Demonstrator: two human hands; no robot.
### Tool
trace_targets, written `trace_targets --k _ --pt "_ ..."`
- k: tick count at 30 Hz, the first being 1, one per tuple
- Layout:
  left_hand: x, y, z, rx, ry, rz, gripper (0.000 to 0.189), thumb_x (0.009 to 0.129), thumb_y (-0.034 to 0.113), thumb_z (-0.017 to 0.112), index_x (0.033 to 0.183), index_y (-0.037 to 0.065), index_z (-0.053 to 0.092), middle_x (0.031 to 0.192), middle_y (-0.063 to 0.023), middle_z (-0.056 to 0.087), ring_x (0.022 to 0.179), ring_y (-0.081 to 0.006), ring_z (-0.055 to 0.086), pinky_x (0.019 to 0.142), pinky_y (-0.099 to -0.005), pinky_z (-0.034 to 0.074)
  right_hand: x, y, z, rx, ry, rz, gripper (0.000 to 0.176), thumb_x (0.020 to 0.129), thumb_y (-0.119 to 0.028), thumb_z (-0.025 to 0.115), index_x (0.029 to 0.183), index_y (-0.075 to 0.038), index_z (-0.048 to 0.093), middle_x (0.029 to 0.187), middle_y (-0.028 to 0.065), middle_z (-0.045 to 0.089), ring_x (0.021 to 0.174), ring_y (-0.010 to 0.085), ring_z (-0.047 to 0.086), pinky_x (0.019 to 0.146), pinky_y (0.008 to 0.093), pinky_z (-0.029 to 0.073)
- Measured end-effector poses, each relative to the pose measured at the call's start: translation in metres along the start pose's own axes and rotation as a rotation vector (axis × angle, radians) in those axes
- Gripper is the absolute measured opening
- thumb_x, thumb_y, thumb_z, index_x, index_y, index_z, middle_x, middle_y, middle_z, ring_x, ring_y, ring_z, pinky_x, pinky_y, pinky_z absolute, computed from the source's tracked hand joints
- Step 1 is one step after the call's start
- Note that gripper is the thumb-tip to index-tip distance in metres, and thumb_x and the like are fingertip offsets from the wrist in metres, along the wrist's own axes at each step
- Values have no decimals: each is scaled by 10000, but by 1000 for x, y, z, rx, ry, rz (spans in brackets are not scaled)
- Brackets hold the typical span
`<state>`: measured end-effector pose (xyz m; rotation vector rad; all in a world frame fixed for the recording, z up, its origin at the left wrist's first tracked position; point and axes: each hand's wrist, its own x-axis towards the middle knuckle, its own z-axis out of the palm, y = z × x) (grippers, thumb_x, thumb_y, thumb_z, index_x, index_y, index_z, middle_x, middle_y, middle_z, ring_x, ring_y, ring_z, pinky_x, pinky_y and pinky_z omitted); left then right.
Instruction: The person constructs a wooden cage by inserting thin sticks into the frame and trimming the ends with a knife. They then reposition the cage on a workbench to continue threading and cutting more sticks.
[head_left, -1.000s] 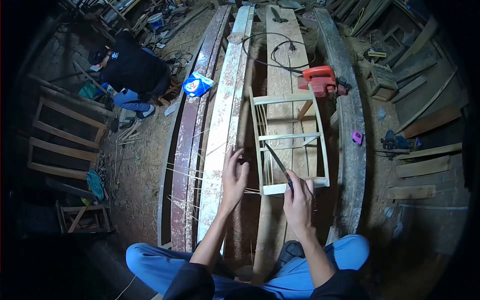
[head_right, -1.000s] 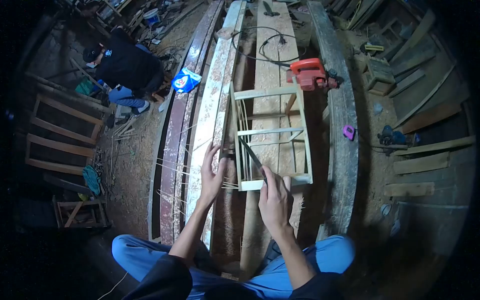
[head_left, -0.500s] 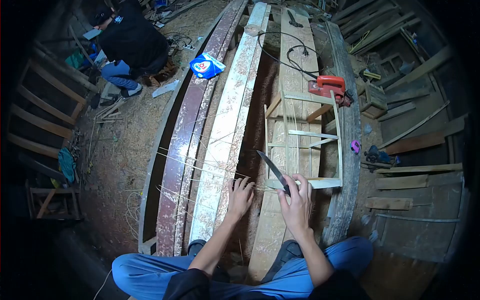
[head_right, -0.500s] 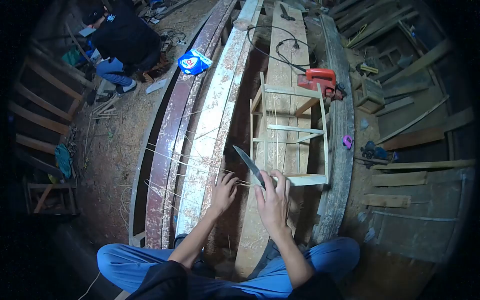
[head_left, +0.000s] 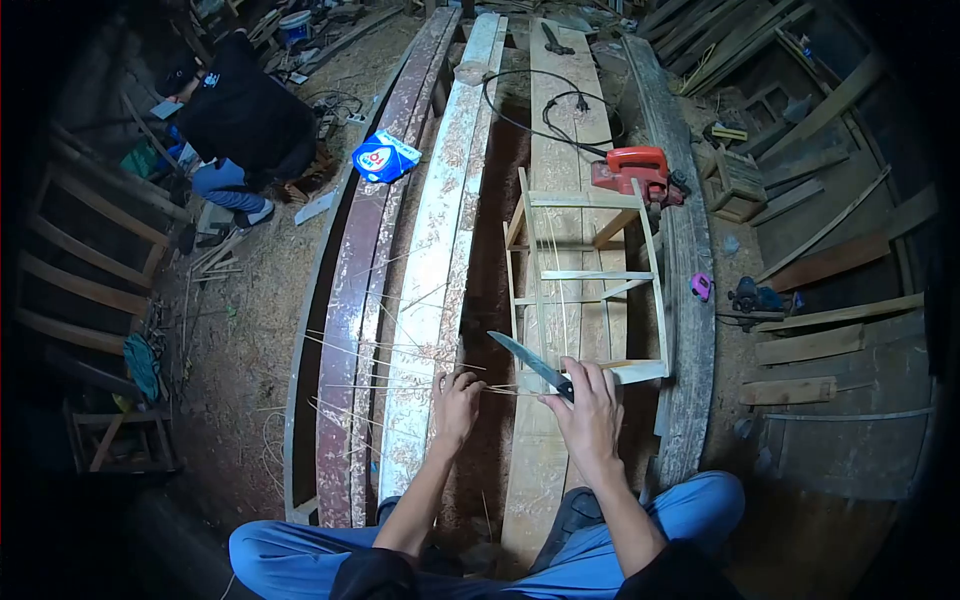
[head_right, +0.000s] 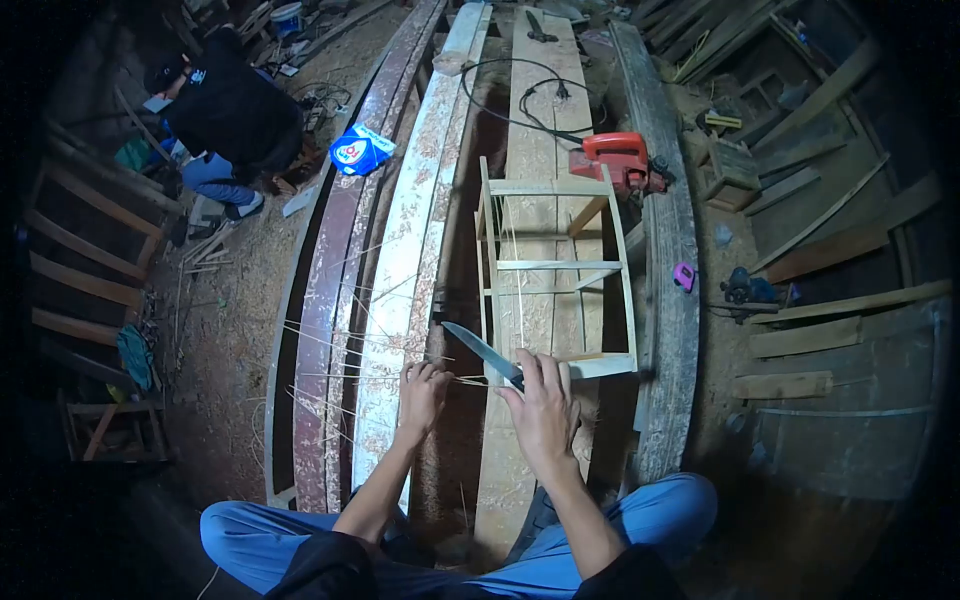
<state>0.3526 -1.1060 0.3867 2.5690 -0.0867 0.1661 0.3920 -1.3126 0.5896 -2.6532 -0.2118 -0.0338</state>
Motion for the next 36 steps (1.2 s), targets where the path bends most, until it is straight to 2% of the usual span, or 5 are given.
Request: trace_targets --k 16,21,24,31,36 --pt "28 29 -92 -34 47 137 269 827 26 699 1088 83 733 1052 -89 670 1029 -280 619 1084 -470 374 17 5 -1 69 -80 111 568 712 -334 888 1195 -154 650 1098 64 619 1138 284 597 777 473 525" --pt "39 65 -105 -199 119 49 303 883 -2 649 1178 63 643 987 -115 591 961 -305 543 840 -427 383 6 22 -10 195 -65 118 689 688 -311 910 1293 -137 629 1141 97 609 1113 318 613 826 473 531" --pt "49 93 -110 -224 162 -24 262 914 12 629 1173 46 648 990 -120 596 967 -301 542 862 -424 388 5 32 -25 298 35 103 803 675 -275 929 1386 -117 592 1195 145 571 1115 361 611 891 469 529" --pt "68 159 -110 -272 69 -60 270 1009 142 621 1242 7 635 1095 -162 659 977 -306 565 935 -420 416 -2 108 -42 48 363 344 530 916 -248 737 1385 -75 563 1283 223 559 1144 437 610 890 493 516" --pt "66 155 -81 -381 60 -167 365 982 97 677 1310 -30 579 1106 -191 673 1032 -284 670 946 -401 522 -11 131 -29 127 172 435 445 971 -213 660 1359 -13 574 1176 288 656 1013 462 644 864 541 507"
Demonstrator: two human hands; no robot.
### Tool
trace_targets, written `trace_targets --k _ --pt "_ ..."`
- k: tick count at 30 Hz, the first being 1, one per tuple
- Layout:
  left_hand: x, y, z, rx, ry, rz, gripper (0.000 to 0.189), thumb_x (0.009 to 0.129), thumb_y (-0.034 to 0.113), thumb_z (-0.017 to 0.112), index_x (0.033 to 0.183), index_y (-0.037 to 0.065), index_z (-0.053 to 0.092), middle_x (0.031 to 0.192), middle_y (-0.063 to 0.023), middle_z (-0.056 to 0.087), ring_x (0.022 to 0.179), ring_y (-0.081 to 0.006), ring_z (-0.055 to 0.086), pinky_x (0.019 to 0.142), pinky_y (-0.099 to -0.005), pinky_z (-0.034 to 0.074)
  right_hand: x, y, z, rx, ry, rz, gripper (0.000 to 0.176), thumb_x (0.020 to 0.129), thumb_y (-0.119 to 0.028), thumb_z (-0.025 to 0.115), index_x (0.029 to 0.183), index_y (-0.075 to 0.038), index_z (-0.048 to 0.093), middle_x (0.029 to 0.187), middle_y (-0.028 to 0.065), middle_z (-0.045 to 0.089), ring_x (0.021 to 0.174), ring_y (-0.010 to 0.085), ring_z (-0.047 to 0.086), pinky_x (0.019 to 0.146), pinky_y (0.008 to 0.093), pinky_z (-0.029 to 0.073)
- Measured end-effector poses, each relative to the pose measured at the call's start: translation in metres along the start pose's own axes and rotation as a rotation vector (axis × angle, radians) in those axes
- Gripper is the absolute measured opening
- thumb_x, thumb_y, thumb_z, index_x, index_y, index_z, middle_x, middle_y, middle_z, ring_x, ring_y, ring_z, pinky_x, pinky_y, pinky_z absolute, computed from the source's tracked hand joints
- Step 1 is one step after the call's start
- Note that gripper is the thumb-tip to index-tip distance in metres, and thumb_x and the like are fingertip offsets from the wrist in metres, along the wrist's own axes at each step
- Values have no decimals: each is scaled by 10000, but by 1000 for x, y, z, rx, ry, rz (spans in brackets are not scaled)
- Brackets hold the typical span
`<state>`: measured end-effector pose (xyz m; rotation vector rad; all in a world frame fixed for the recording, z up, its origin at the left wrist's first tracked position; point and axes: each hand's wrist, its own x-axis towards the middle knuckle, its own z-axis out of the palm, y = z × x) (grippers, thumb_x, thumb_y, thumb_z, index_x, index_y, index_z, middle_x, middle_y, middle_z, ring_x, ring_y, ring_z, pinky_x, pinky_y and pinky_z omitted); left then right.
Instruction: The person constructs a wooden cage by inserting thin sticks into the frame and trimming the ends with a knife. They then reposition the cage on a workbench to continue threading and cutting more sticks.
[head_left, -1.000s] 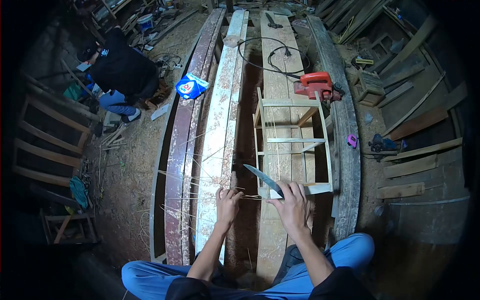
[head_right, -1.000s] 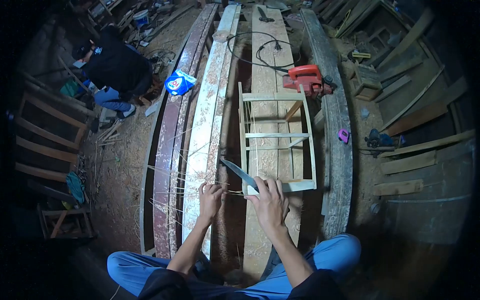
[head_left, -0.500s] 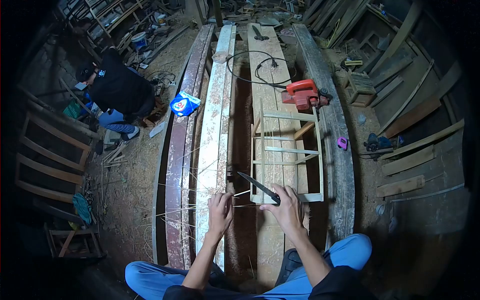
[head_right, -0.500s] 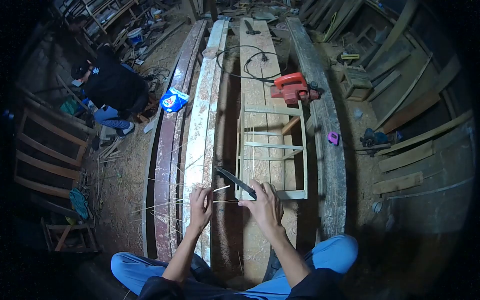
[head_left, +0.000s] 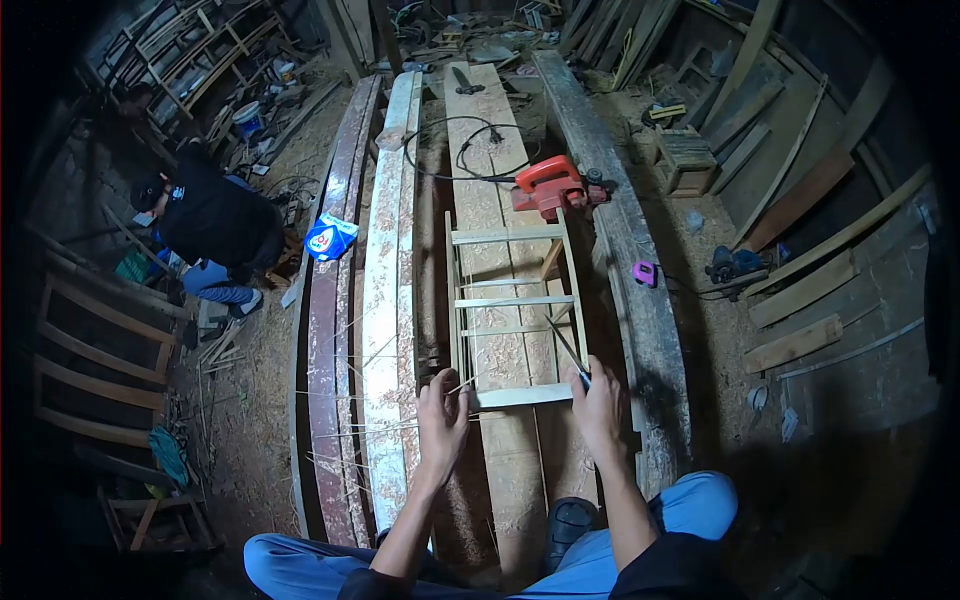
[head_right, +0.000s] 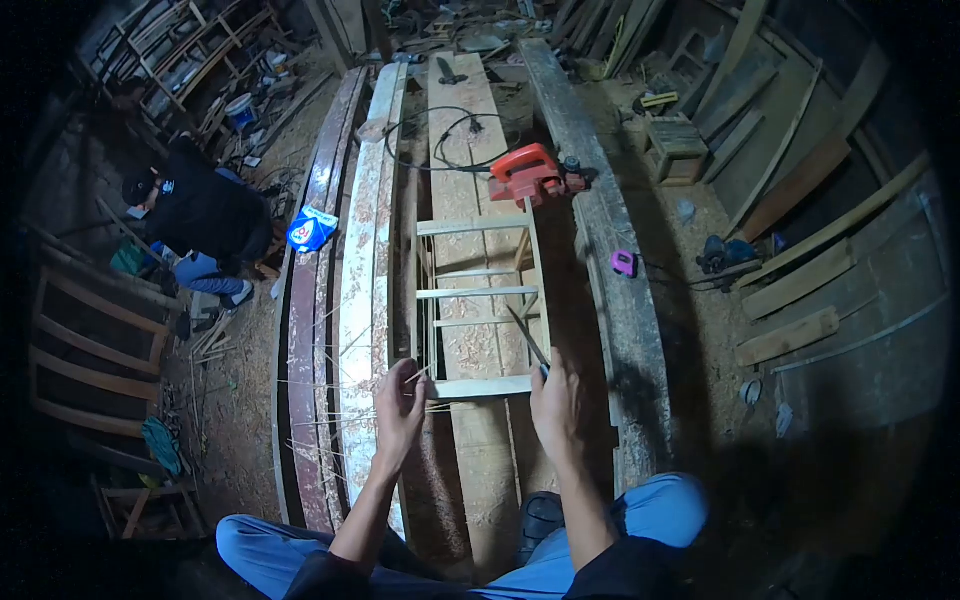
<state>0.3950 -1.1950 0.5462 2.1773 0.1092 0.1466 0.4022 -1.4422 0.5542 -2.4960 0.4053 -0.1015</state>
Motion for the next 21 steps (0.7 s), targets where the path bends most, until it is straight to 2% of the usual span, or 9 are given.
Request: trace_targets --k 2,4,5,6,9,11,13,16,21 --pt "-5 -6 5 -121 17 34 390 963 125 689 1312 -6 574 1047 -192 608 918 -320 576 858 -438 485 0 10 -2 132 -11 -35 410 974 -200 645 1314 17 575 1149 298 659 1000 470 642 865 547 506" --pt "-13 11 -4 125 -18 46 336 962 69 693 1260 -51 597 1070 -197 680 1006 -274 681 918 -395 542 -7 -2 -23 86 -43 28 392 972 -191 645 1287 30 573 1146 299 660 999 475 640 869 547 506" --pt "-18 21 -8 152 -42 24 294 946 98 721 1185 -40 617 1020 -204 687 955 -267 673 866 -389 537 -11 -9 -36 32 -78 90 374 970 -182 644 1259 43 570 1144 301 660 997 480 639 872 546 507" --pt "-22 28 -13 154 -43 20 294 946 98 721 1185 -40 617 1020 -204 687 955 -267 673 866 -389 537 -13 -9 -45 -90 -128 109 360 930 -221 677 1187 8 572 986 292 690 951 489 662 848 569 506" --pt "-29 30 -18 315 -161 120 269 923 164 769 1057 -4 607 875 -186 721 811 -250 703 772 -373 545 -25 -12 -71 -234 -298 197 354 919 -248 703 1139 0 580 962 287 693 950 483 676 826 567 519" --pt "-30 28 -16 246 -218 34 287 920 177 777 1058 -7 605 853 -183 735 767 -253 722 724 -367 552 -32 -6 -74 -274 -387 204 416 881 -278 765 1119 4 575 954 278 697 976 474 683 824 558 528" --pt "-29 22 -15 167 -262 16 313 934 213 775 1064 -17 608 804 -184 756 692 -256 761 613 -347 558 -32 -1 -76 -243 -400 204 428 867 -269 785 1124 5 579 965 279 694 976 467 682 830 551 527" --pt "-26 37 -21 65 -309 -164 304 926 241 770 988 -22 633 739 -179 723 661 -326 703 671 -417 525 -31 -9 -82 -151 -323 156 424 849 -237 810 1121 4 591 997 274 689 980 456 674 837 534 525" --pt "-20 31 -25 66 -400 -219 291 940 256 757 974 -20 673 777 -193 734 679 -316 727 623 -407 547 -29 -16 -71 19 -184 73 346 868 -190 792 1095 -1 613 1060 257 677 993 441 658 827 517 513"
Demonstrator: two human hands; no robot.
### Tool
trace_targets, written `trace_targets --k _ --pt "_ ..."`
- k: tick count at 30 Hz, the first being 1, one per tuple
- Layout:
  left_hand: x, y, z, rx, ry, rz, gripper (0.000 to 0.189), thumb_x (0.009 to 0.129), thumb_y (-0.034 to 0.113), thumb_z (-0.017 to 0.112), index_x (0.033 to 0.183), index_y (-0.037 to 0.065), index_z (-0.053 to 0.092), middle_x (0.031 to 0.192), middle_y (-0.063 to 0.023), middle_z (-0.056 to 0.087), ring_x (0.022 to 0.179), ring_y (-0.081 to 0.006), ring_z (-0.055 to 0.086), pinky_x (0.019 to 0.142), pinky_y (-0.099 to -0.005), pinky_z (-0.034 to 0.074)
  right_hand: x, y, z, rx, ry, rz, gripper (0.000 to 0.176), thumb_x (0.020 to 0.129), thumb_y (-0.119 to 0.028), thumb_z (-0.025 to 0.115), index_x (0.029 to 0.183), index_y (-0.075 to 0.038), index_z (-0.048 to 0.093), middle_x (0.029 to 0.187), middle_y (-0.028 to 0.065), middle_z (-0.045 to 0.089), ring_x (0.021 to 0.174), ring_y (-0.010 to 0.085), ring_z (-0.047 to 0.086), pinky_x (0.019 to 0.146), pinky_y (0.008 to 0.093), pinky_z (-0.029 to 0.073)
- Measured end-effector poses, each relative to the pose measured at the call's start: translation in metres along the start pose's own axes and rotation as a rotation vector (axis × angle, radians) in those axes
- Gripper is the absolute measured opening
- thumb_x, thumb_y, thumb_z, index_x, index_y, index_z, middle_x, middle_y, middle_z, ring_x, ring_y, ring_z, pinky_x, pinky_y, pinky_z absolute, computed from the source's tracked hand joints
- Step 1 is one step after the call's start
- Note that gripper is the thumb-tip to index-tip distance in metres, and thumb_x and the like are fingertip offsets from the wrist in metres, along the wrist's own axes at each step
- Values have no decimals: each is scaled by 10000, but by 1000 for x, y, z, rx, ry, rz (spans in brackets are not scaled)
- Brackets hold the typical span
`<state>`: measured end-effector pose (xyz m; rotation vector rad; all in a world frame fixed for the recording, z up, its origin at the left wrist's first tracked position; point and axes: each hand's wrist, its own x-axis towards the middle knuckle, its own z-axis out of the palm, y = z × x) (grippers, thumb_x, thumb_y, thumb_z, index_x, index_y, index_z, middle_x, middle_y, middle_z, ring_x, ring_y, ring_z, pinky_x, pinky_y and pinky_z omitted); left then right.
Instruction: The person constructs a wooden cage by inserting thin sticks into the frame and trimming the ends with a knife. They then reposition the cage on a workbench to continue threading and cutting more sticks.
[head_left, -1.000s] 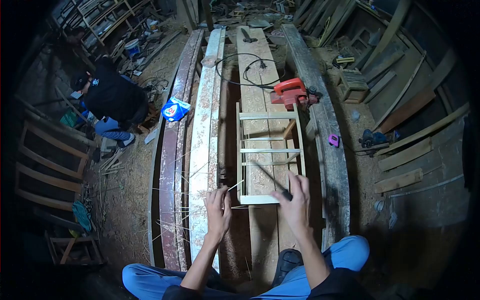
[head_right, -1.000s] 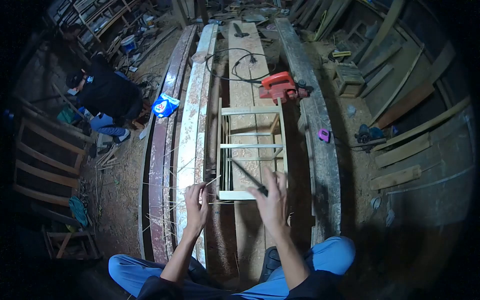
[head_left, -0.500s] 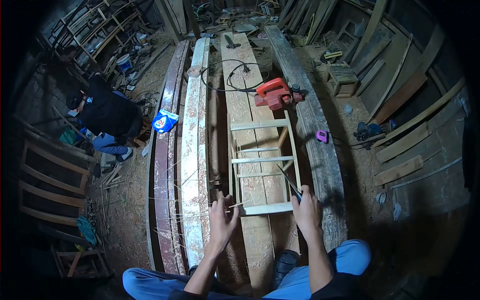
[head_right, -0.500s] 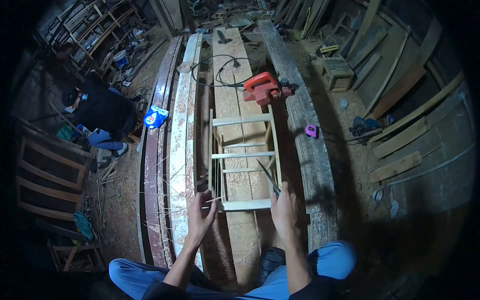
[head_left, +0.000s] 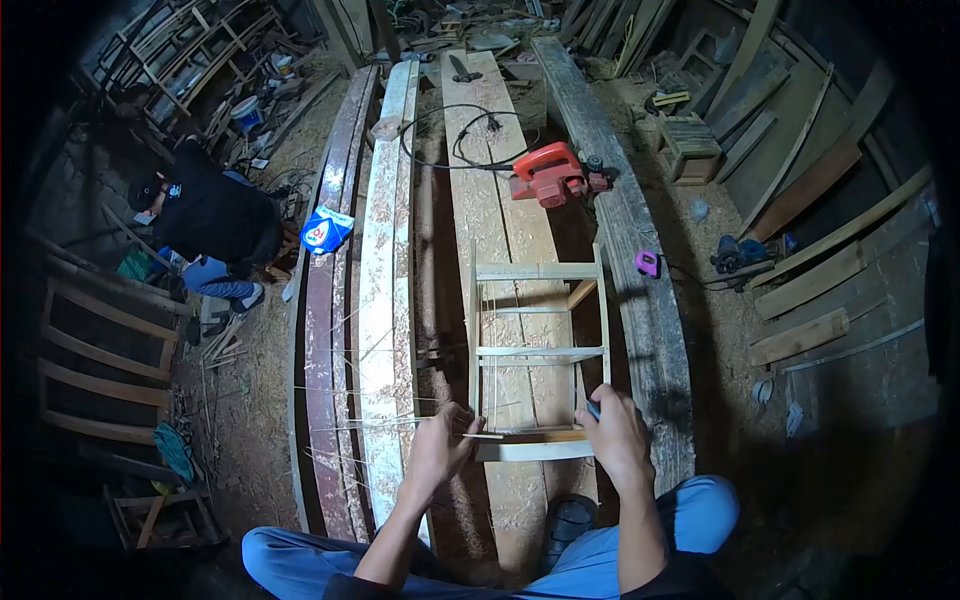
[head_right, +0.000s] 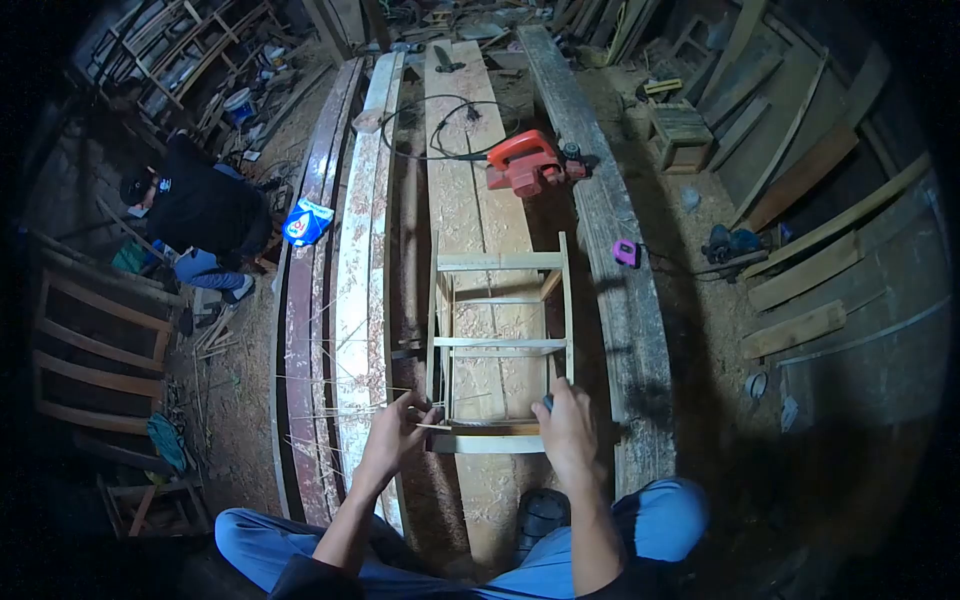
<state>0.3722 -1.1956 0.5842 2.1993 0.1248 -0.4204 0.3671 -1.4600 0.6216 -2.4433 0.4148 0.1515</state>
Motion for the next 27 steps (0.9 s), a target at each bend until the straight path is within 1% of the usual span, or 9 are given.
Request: trace_targets --k 3,4,8,12,15,17,20,23,27 --pt "13 -10 -7 24 65 74 276 948 248 747 1004 -15 686 843 -200 742 689 -298 728 633 -405 541 5 -6 0 -134 -202 31 292 908 -242 751 976 26 654 939 274 688 904 457 664 773 531 510" --pt "17 -10 -10 15 133 138 268 954 239 738 1024 -15 689 884 -204 746 697 -285 728 635 -399 537 4 -12 -8 -98 -179 3 302 928 -263 726 869 27 666 817 274 675 807 466 659 728 536 502" --pt "41 -2 -7 -110 155 211 224 972 175 705 1071 -25 686 915 -188 749 670 -257 691 627 -361 517 -2 -25 -40 -106 -273 -132 322 946 -253 699 768 13 655 699 247 641 700 445 650 655 515 478" --pt "46 16 -13 -4 85 131 198 969 136 693 1057 -41 682 884 -207 741 622 -236 669 593 -347 504 1 -28 -21 77 -91 -112 298 960 -277 696 873 6 658 696 230 640 684 422 653 627 490 465" --pt "43 1 -10 -8 60 168 204 962 131 696 1044 -55 684 816 -219 725 573 -230 645 579 -361 501 19 -44 1 333 -21 -115 271 950 -264 719 909 -3 660 727 186 670 646 337 664 612 441 476" --pt "34 -7 -13 -49 76 212 226 947 154 715 1029 -56 697 731 -222 692 519 -222 594 557 -373 482 36 -39 37 432 32 -175 269 928 -246 735 921 -2 620 788 190 673 721 356 675 657 435 493" --pt "21 -26 -17 4 43 186 241 919 201 747 1028 -12 723 662 -190 662 512 -234 604 547 -386 474 56 -45 81 405 63 -160 251 898 -216 747 877 -5 612 708 193 636 657 375 645 606 461 463" --pt "21 -3 -32 112 107 223 300 919 181 749 1130 -28 713 917 -193 763 673 -236 705 654 -337 542 62 -62 109 428 72 -166 247 896 -208 743 848 -2 615 689 199 623 646 392 629 600 466 459" --pt "42 5 -35 309 194 267 330 934 198 737 1203 9 705 918 -188 764 647 -280 700 629 -357 542 75 -77 131 381 86 -205 228 914 -193 707 841 12 635 717 244 638 685 433 655 618 494 480"
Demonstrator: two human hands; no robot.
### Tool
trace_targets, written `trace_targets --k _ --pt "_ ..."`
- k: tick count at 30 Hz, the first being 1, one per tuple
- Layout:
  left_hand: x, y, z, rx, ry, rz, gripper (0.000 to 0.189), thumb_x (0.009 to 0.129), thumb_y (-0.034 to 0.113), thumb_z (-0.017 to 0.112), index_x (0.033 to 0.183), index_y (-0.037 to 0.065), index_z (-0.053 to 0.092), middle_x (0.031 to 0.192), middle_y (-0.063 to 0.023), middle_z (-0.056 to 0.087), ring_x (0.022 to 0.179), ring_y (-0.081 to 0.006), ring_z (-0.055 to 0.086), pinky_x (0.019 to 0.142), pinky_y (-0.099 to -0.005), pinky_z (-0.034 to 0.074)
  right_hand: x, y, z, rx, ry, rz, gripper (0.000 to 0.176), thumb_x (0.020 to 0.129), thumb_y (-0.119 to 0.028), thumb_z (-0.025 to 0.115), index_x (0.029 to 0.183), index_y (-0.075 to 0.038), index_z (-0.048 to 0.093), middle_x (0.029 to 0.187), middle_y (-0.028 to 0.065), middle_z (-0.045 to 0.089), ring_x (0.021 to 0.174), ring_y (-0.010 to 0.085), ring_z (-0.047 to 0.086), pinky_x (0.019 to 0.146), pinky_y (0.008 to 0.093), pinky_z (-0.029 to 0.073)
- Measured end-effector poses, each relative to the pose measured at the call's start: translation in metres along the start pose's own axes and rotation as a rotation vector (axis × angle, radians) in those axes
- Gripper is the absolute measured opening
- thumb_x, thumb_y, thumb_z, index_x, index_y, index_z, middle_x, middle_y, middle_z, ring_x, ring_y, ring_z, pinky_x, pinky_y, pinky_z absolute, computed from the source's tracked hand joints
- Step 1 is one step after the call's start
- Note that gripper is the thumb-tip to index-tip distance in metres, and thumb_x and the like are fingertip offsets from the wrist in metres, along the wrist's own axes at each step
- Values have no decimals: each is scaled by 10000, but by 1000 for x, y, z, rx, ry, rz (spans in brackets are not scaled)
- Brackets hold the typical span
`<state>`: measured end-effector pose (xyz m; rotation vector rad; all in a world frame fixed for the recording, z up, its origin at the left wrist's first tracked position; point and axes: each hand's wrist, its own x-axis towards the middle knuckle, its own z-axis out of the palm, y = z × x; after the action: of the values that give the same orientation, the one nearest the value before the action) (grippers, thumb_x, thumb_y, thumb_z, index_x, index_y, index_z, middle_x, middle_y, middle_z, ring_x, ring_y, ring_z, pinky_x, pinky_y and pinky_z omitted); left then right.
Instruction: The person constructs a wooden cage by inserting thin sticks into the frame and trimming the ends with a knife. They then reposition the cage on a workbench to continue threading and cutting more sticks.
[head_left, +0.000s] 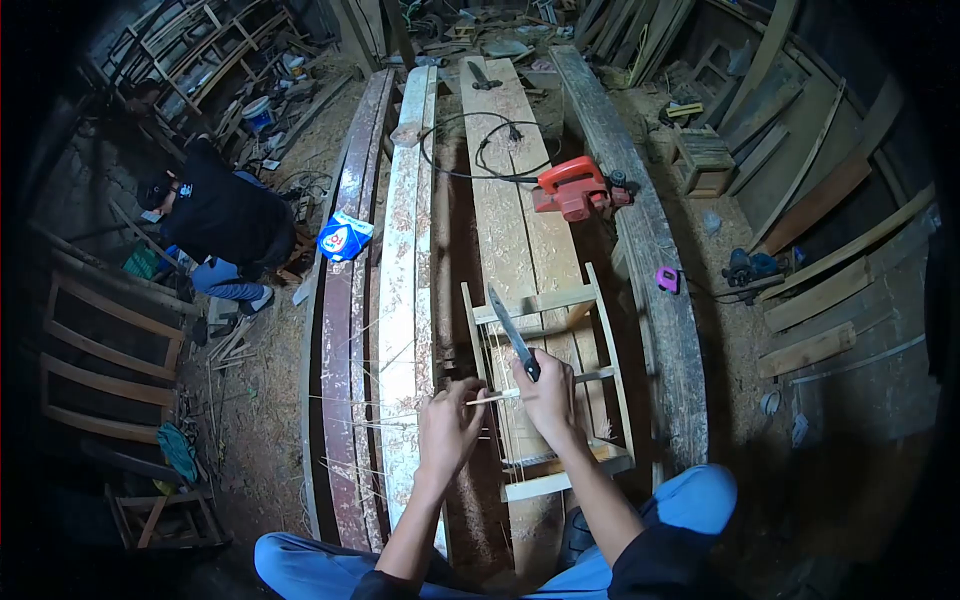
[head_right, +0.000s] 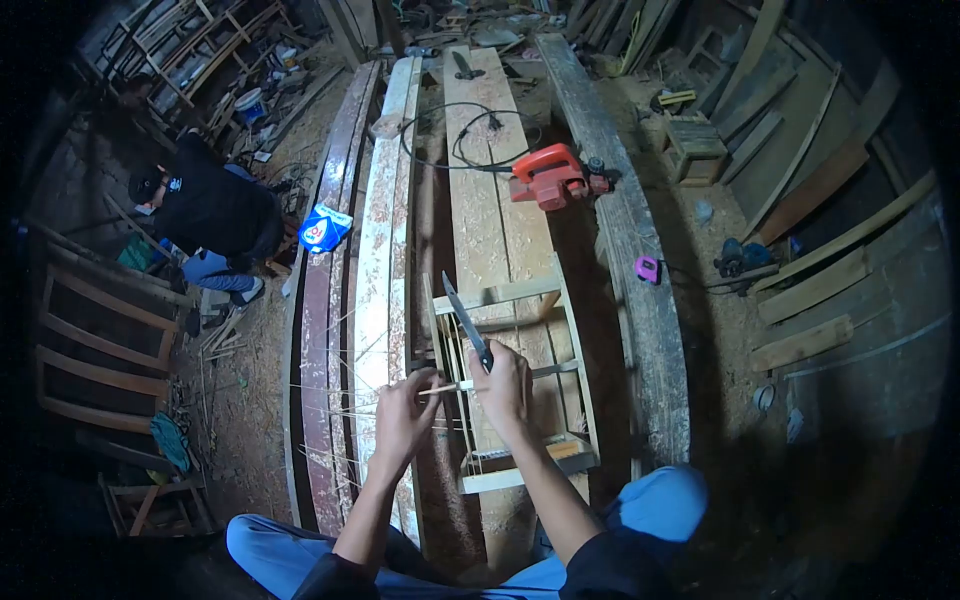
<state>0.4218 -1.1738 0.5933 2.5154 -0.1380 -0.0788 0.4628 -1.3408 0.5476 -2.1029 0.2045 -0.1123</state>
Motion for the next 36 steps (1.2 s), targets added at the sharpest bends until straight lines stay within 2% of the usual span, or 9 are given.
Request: trace_targets --k 3,6,7,13,20,24,25,31,36 --pt "10 -3 12 -185 188 -52 443 950 160 710 1362 29 614 779 -167 726 594 -320 674 638 -442 561 9 -11 15 20 8 -40 303 895 -235 742 774 18 627 631 198 598 543 352 570 548 439 435" --pt "11 -6 16 -201 57 -112 449 966 164 689 1376 6 597 799 -184 730 596 -332 678 629 -455 557 26 -11 35 8 41 -35 296 897 -221 734 757 18 631 609 194 595 519 331 570 541 439 437" --pt "9 -12 26 -290 116 -130 460 963 161 710 1399 49 613 719 -184 672 528 -234 599 551 -386 488 30 -8 37 12 34 11 294 890 -217 737 748 20 638 600 189 597 504 294 575 527 435 430" --pt "7 -15 28 -297 110 -112 429 971 112 680 1383 8 615 671 -252 565 504 -257 544 554 -375 477 36 3 37 251 -21 17 190 890 -164 762 809 0 710 618 31 627 575 67 544 535 310 431" --pt "6 -19 33 -312 125 -69 415 979 92 664 1383 12 610 672 -270 510 481 -298 485 549 -397 465 38 19 49 313 -72 44 130 886 -135 769 901 -8 743 676 19 670 606 58 571 560 283 457" --pt "4 -19 34 -313 123 -135 452 974 126 683 1409 37 601 692 -207 612 490 -188 483 520 -378 439 41 22 57 318 -37 51 112 886 -141 765 881 -34 735 682 46 693 621 64 618 570 305 480" --pt "5 -9 23 -282 118 -101 462 977 113 650 1416 -7 568 737 -296 644 595 -375 679 626 -477 534 40 24 58 262 -58 53 111 884 -144 768 877 -39 733 678 48 689 617 65 610 572 301 479" --pt "-1 -4 38 -457 181 -205 531 992 156 674 1481 36 506 731 -201 680 565 -268 643 565 -413 485 36 33 42 469 -157 94 150 893 -135 769 849 1 723 671 -21 622 612 57 530 556 281 436" --pt "2 -16 41 -390 123 -202 510 1024 217 632 1485 39 505 759 -269 657 635 -362 647 617 -451 488 30 13 44 419 -164 172 130 897 -109 759 854 9 728 703 -30 631 648 47 539 582 270 450"
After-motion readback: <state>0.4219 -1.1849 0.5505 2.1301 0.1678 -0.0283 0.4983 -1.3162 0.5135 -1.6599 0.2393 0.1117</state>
